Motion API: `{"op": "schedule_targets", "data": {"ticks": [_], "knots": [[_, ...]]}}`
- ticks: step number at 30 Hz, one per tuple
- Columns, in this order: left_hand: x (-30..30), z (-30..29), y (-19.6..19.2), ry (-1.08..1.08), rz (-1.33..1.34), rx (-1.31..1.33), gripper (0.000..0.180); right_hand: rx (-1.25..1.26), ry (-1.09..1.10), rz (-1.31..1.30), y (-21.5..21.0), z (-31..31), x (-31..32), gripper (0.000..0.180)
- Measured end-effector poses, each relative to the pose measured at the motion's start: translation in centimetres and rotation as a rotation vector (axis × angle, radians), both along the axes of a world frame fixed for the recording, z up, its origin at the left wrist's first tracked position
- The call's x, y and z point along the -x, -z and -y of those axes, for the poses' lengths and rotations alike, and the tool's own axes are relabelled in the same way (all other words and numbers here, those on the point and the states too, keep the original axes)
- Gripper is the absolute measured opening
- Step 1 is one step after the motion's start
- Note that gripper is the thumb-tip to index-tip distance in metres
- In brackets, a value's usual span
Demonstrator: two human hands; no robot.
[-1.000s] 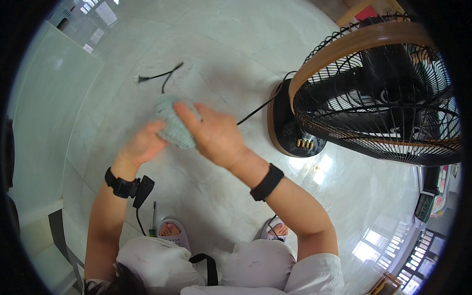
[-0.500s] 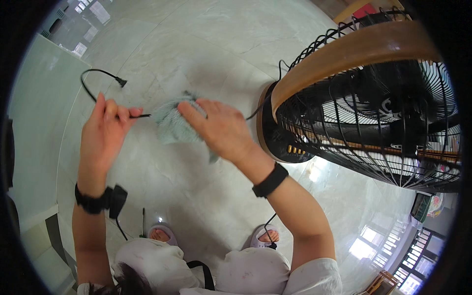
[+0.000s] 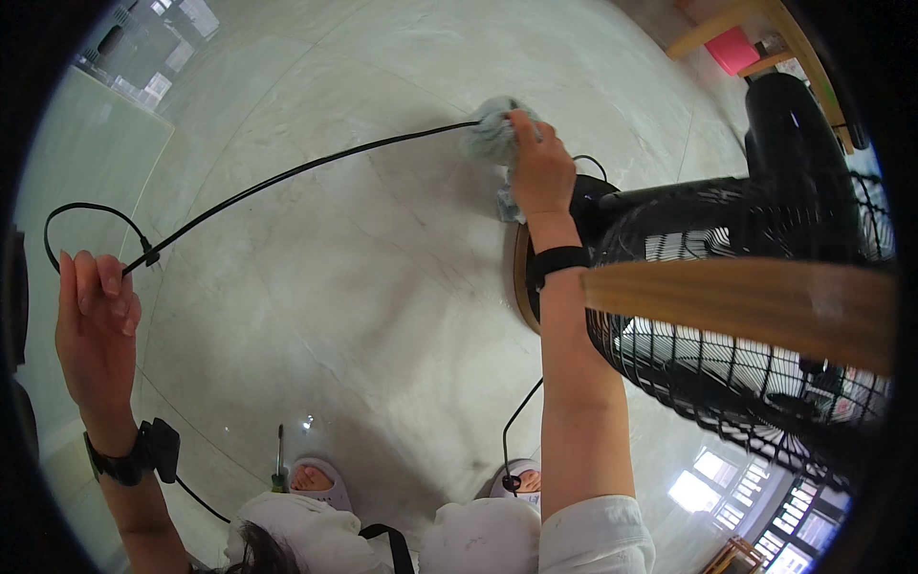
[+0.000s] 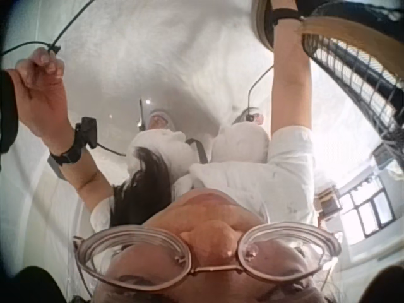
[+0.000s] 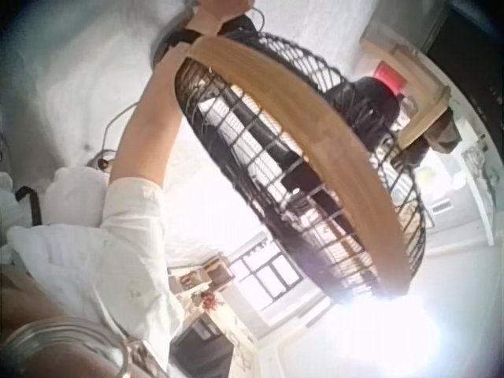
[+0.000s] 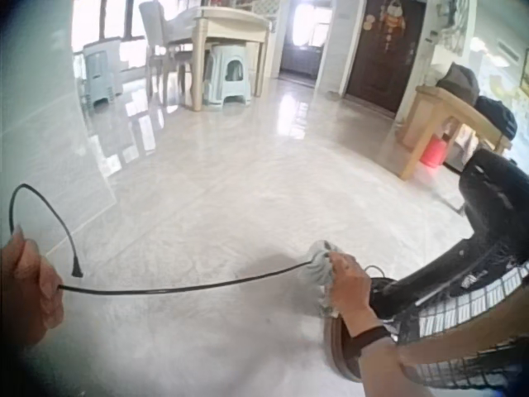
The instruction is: The person assembles a standing fan by attaching the front grille to the fan head using a screwdriver. They tighten the central screw, then wipe the fan's power cord with a cloth.
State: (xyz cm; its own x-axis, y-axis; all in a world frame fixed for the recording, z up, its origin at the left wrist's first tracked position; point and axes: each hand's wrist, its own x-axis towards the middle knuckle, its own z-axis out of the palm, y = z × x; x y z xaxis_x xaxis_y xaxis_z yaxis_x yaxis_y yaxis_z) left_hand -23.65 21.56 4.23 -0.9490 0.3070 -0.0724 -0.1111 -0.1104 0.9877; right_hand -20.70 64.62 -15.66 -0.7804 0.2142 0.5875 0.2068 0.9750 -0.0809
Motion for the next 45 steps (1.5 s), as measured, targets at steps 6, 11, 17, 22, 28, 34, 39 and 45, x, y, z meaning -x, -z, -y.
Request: {"op": "schedule_targets", "data": {"ticks": [6, 11, 17, 22, 28, 34, 39, 45], "knots": [[-0.2, 1.1, -1.4, -0.049, -0.086, 0.068, 0.039, 0.122, 0.246, -0.006, 2.0, -2.8, 0.1, 0.054], [-2.1, 2.9, -2.8, -0.056, -0.189, -0.024, 0.032, 0.228, 0.35, -0.094, 2.9, -4.1, -1.2, 0.048], [-4.3, 1.6, -4.9, -0.094, -0.148, -0.02, 0.042, 0.307, 0.301, -0.085, 4.3, -6.6, -2.0, 0.042], [-0.9, 2.1, -2.6, -0.157, 0.084, -0.172, 0.04, 0.333, 0.496, 0.09, 2.7, -4.9, -1.7, 0.034], [1.2, 3.6, 1.6, -0.126, 0.284, -0.288, 0.037, 0.283, -0.18, -0.012, -0.8, 9.0, 0.6, 0.042], [0.8, 6.8, 2.2, -0.157, 0.306, -0.221, 0.03, 0.535, -0.786, -0.136, -6.3, 26.3, 2.4, 0.046], [-3.2, 8.5, 5.0, -0.055, 0.142, -0.202, 0.058, 0.464, -0.927, 0.204, -12.1, 36.6, 0.2, 0.061], [-4.0, 13.1, 5.8, -0.189, 0.348, -0.133, 0.049, 0.809, -0.973, 0.433, -12.3, 30.5, -1.7, 0.078]]}}
